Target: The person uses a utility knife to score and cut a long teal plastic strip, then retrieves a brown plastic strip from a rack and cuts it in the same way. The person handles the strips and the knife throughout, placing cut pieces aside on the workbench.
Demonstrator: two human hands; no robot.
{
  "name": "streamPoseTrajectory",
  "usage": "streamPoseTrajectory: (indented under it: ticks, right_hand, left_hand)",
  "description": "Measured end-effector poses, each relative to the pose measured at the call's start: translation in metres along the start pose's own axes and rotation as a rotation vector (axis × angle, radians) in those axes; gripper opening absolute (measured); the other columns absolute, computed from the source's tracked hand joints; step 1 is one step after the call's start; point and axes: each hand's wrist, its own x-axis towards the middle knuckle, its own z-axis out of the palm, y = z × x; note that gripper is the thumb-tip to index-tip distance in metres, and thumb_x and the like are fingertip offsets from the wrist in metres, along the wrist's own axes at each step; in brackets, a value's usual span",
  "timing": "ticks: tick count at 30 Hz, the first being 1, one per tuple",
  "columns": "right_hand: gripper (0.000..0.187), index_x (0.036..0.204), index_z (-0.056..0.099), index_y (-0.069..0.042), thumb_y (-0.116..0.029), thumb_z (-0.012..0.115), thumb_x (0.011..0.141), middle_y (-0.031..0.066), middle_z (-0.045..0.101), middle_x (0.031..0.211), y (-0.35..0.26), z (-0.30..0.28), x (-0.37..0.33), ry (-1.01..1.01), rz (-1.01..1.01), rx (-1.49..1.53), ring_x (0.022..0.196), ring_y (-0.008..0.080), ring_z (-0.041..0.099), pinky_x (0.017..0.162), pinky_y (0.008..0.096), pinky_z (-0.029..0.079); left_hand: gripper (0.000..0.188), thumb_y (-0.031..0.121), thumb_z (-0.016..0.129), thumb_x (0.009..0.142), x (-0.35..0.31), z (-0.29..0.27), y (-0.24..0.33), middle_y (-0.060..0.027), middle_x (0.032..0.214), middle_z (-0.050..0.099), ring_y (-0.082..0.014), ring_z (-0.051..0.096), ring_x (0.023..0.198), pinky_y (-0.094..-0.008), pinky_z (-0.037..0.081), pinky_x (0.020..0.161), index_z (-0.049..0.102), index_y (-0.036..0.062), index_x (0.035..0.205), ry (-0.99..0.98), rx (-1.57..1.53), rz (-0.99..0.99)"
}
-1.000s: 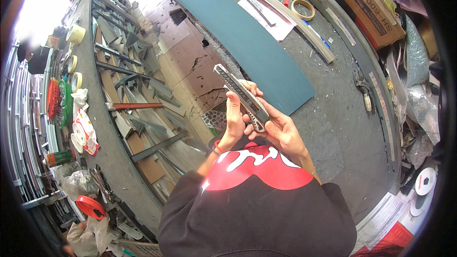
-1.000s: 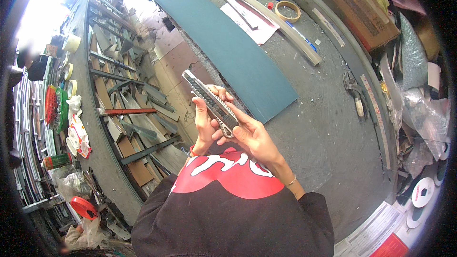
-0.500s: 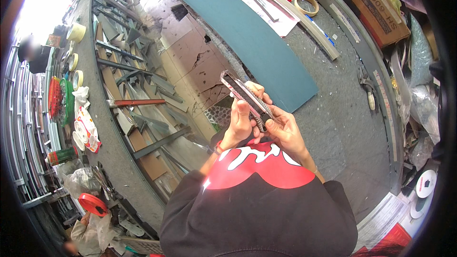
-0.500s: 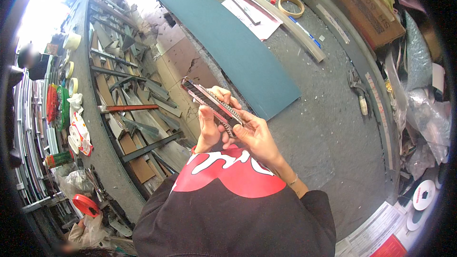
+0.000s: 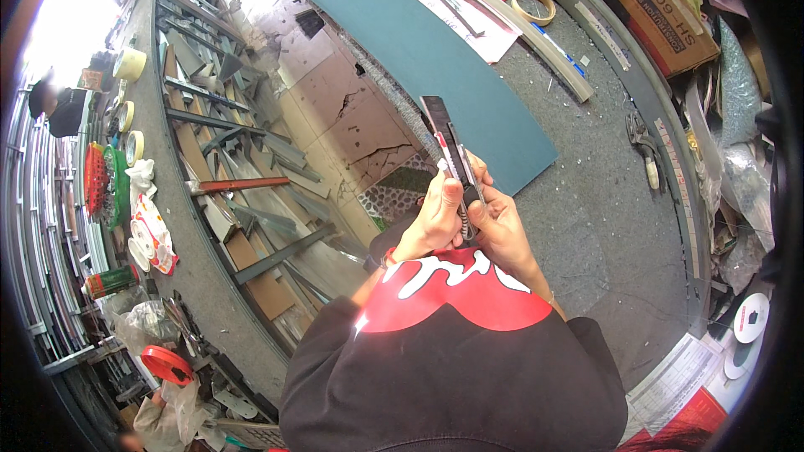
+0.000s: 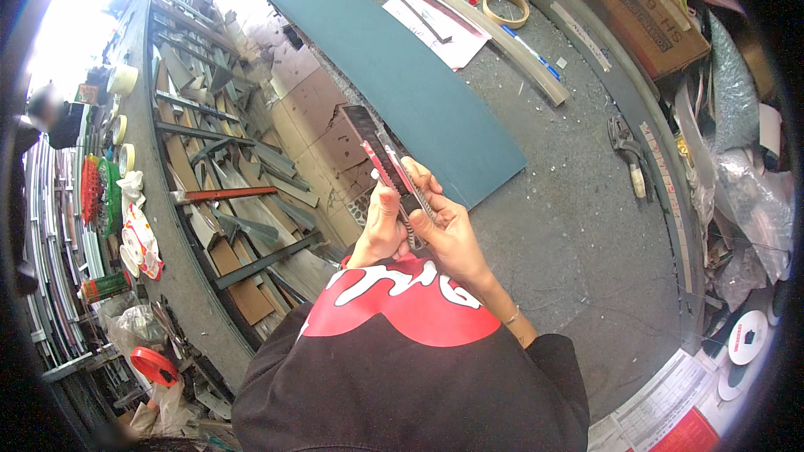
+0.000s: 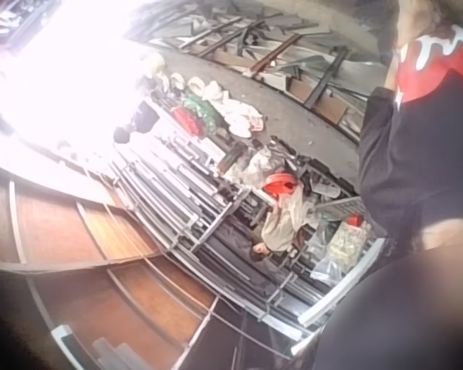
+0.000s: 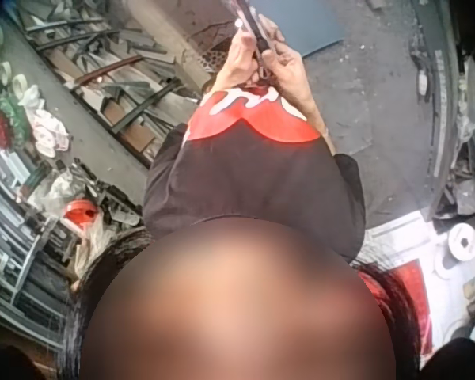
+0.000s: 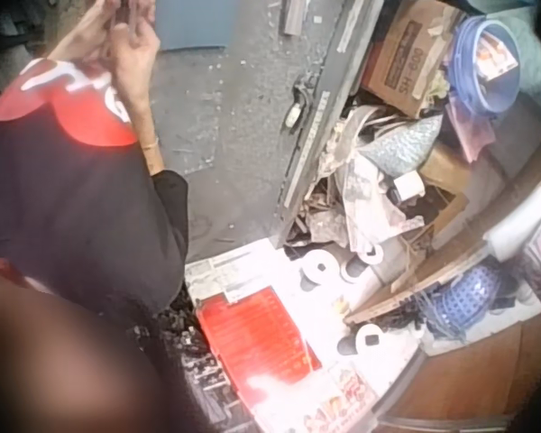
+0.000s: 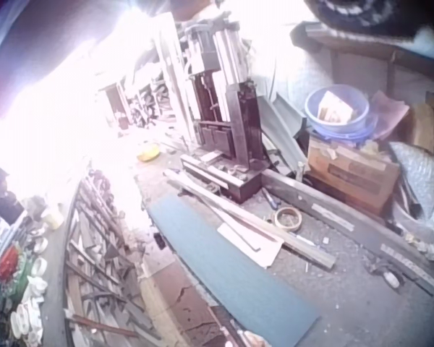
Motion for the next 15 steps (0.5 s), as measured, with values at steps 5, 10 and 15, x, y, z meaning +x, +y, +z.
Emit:
streamPoseTrajectory:
  ticks: [5,10,15]
  right_hand:
    - [0.034,0.117,0.051,0.002,-0.023,0.053,0.094,0.0058,0.062,0.088,-0.005,-0.004,0.004,0.042,0.075,-0.038,0.075,0.0113,0.062,0.066,0.0228,0.049]
    - [0.034,0.119,0.049,-0.001,-0.025,0.050,0.096,0.0050,0.062,0.085,-0.007,-0.010,0.003,0.117,0.048,-0.194,0.072,0.0104,0.060,0.065,0.0224,0.049]
    - [0.036,0.117,0.050,-0.001,-0.028,0.051,0.095,0.0025,0.055,0.079,-0.003,-0.012,0.001,0.119,-0.022,-0.110,0.064,0.0090,0.054,0.061,0.0219,0.046]
  left_hand:
    - [0.061,0.059,0.028,0.093,0.003,-0.008,-0.004,-0.0076,0.090,0.045,-0.0200,0.047,0.086,-0.0341,0.041,0.077,0.047,0.0015,0.097,-0.020,0.072,-0.115]
    - [0.057,0.055,0.029,0.095,0.001,-0.011,0.001,-0.0026,0.078,0.050,-0.0069,0.041,0.047,-0.0208,0.035,0.043,0.049,0.0033,0.108,-0.097,0.079,-0.330]
    - [0.059,0.057,0.032,0.093,0.004,-0.006,-0.004,-0.0020,0.070,0.050,-0.0057,0.045,0.039,-0.0186,0.037,0.034,0.046,0.0024,0.112,-0.083,-0.048,-0.385]
